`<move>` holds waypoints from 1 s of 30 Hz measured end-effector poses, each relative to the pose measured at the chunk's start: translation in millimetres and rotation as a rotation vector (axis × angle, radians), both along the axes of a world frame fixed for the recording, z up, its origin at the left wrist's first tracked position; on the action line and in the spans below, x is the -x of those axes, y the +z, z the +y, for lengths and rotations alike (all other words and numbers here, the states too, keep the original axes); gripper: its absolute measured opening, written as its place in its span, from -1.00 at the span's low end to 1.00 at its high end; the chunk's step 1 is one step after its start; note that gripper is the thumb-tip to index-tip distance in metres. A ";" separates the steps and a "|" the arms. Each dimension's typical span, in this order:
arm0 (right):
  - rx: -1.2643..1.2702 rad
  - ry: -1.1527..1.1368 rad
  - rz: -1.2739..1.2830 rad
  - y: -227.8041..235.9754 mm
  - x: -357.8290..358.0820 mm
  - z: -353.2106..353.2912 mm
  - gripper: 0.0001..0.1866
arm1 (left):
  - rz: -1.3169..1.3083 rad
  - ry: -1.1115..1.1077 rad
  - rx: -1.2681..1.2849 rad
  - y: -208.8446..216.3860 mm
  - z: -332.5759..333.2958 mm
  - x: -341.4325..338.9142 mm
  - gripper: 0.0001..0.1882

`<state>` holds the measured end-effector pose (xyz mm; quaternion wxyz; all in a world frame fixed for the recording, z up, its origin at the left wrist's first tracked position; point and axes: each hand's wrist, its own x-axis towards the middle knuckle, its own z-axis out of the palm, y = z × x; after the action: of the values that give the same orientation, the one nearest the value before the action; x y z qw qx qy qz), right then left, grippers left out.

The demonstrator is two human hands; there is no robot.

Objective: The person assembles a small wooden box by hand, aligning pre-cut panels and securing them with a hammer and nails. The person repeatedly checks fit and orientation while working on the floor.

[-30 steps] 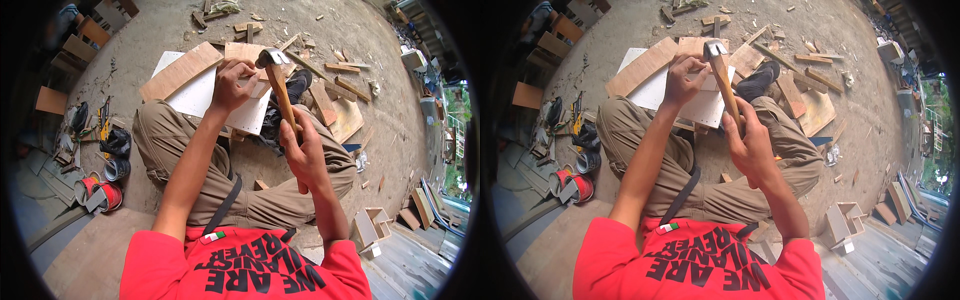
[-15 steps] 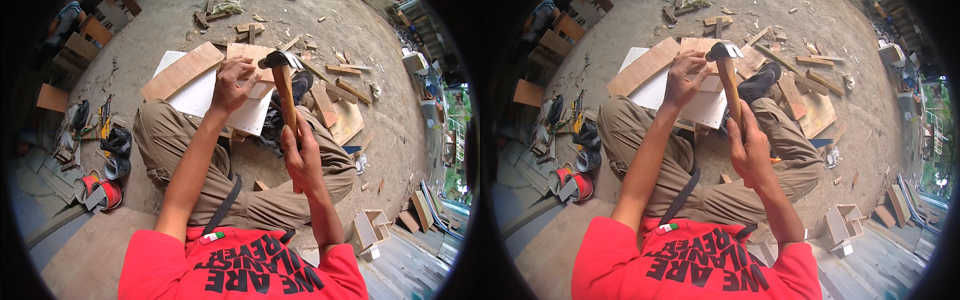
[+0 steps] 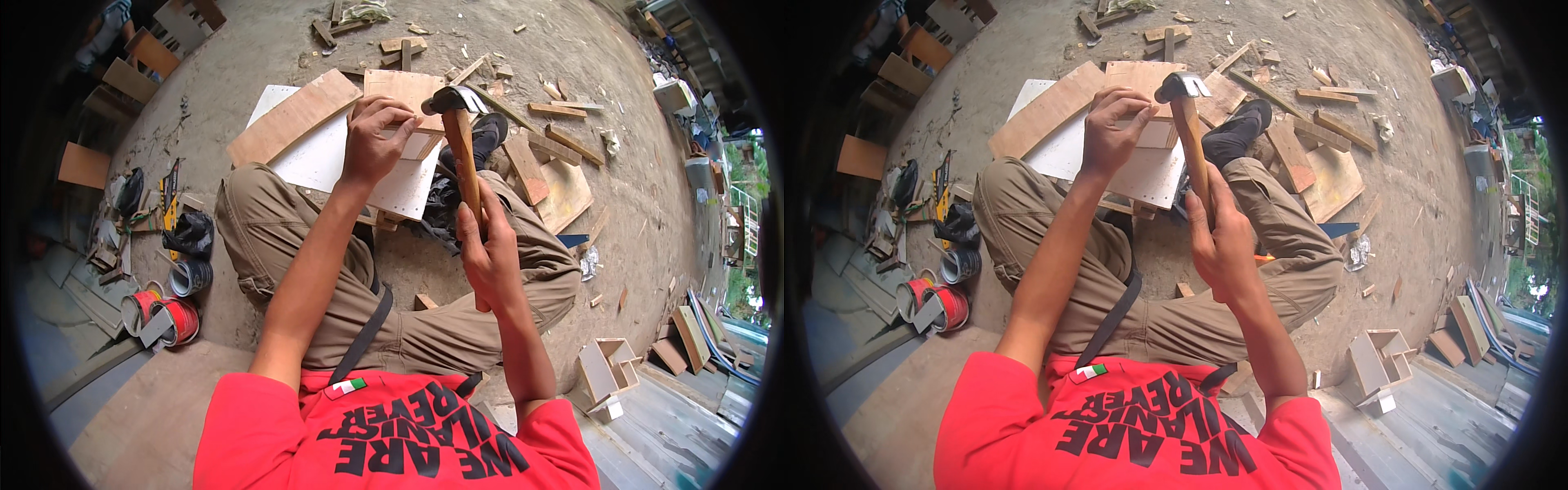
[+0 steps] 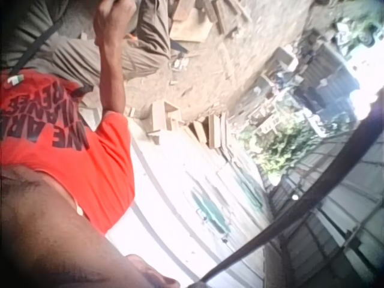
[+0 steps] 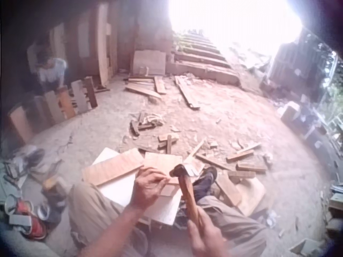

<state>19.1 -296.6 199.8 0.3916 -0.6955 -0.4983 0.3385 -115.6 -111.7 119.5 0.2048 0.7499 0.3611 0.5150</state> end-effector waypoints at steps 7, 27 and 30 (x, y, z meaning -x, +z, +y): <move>0.032 0.023 0.056 10.8 6.6 3.3 -0.53 | -0.082 0.021 0.016 -5.6 2.5 -2.8 -0.90; -0.015 0.090 -0.137 16.4 5.4 9.8 -0.52 | -0.040 0.074 0.019 -9.7 -2.5 -4.5 -0.91; -0.040 0.093 -0.149 16.3 5.7 9.8 -0.52 | -0.051 0.062 0.005 -8.0 -1.9 -4.7 -0.91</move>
<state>13.4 -286.8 216.0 0.3511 -0.6869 -0.5644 0.2939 -110.8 -113.6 111.5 0.2000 0.7244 0.3802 0.5391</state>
